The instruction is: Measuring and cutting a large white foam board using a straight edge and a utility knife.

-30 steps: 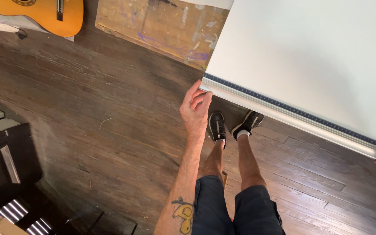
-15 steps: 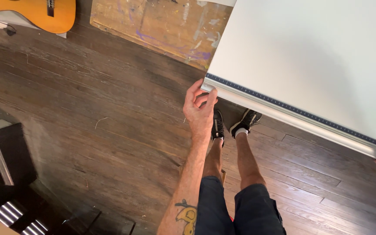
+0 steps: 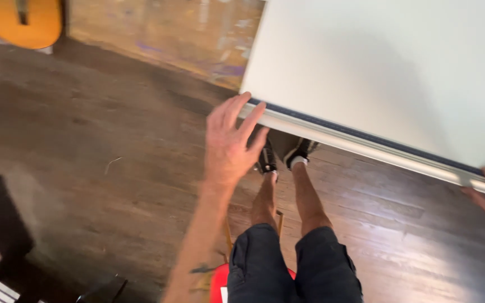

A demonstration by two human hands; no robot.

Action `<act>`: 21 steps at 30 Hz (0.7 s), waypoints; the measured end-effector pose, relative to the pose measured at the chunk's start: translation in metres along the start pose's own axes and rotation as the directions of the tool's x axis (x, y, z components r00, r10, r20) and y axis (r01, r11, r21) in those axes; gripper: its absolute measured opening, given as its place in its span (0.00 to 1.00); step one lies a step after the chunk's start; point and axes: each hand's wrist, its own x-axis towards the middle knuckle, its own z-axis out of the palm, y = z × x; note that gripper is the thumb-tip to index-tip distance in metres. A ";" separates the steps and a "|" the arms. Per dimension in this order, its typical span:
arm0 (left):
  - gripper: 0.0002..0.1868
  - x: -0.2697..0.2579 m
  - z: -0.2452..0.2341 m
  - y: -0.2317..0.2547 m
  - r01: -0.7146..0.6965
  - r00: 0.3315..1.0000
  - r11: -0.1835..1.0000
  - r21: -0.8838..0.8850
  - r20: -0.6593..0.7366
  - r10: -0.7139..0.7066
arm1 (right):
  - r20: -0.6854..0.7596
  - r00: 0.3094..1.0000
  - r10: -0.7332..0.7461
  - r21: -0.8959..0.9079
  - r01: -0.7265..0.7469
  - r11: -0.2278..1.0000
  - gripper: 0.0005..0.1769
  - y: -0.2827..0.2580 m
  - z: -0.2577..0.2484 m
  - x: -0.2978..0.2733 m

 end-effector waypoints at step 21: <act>0.11 0.026 -0.013 -0.021 -0.413 0.894 0.828 0.380 0.342 0.289 | -0.069 0.962 -0.265 -0.207 0.246 0.947 0.25 -0.056 -0.040 0.039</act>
